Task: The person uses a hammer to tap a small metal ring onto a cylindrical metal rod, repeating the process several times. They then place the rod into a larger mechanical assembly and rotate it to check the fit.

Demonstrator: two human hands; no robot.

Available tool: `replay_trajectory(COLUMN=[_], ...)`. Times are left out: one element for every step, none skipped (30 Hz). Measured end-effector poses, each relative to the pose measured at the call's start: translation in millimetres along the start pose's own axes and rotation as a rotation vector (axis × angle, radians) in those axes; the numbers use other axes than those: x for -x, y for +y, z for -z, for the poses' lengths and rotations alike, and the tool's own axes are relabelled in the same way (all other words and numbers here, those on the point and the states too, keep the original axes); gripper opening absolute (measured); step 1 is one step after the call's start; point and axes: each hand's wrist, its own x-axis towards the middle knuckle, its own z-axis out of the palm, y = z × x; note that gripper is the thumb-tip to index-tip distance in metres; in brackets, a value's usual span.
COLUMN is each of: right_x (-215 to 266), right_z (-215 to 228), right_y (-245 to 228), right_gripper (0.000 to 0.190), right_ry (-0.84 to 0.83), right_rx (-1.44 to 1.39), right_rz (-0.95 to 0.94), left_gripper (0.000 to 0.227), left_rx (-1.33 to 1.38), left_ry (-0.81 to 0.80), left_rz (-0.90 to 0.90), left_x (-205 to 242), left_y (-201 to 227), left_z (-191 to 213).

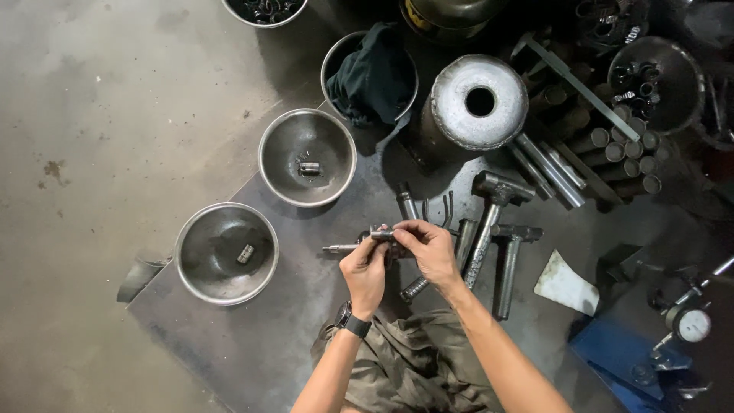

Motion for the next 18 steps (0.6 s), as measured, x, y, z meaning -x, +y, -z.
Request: replay_trajectory(right_x=[0,-1,-1,-1,-1,0,1,3,2,0,1,1,2,2,2,3,4,4], right_z=[0,0,-1,-1,-1,-1,-1,-2,-3,-3,-2,-1,-1,0,1,0,0,0], right_y=[1,3,5,5,5,6,5,4,2,2,3,5,7,8,9,7,5,3], right_gripper=[0.018,0.019,0.019,0.019,0.019,0.019,0.019,0.02,0.02,0.02,0.021,0.022,0.022,0.023,0.025,0.025,0.026,0.026], right_ry=[-0.004,-0.001,0.003,0.0,0.005,0.01,0.01,0.021,0.03,0.029,0.02,0.011,0.014,0.001,-0.012,-0.008,-0.02,-0.033], right_rx=[0.001,-0.032,-0.066,-0.066,-0.055,-0.044,-0.046,-0.022,0.001,0.0,-0.017,-0.033,-0.034,-0.023,-0.012,-0.013,-0.036,-0.059], right_rz=[0.0,-0.01,-0.021,-0.023,-0.007,0.008,0.005,0.027,0.055,0.058,0.045,0.032,0.029,0.045,0.063,0.061,0.02,-0.022], left_gripper=[0.024,0.022,0.02,0.02,0.02,0.021,0.021,0.022,0.024,0.024,0.03,0.038,0.038,0.038,0.038,0.038,0.037,0.036], left_rx=[0.0,-0.006,-0.013,-0.013,-0.009,-0.005,-0.007,-0.002,0.004,0.003,0.082,0.161,0.16,0.088,0.017,0.017,0.077,0.137], left_ry=[0.004,0.007,0.008,0.011,0.009,0.007,0.007,0.004,0.002,0.002,0.005,0.009,0.007,0.001,-0.007,-0.01,-0.032,-0.055], left_rz=[-0.001,0.03,0.063,0.064,0.053,0.042,0.044,0.016,-0.018,-0.021,0.032,0.084,0.088,0.067,0.044,0.047,0.054,0.062], left_x=[0,0,1,-1,-1,-1,-1,0,-3,-4,-3,-3,0,2,4,4,4,3], left_y=[-2,-4,-6,-4,-1,1,1,1,1,5,7,9,1,-7,-15,-15,-16,-16], left_z=[1,1,2,1,1,0,0,0,-1,-2,-3,-3,-2,-1,0,2,2,3])
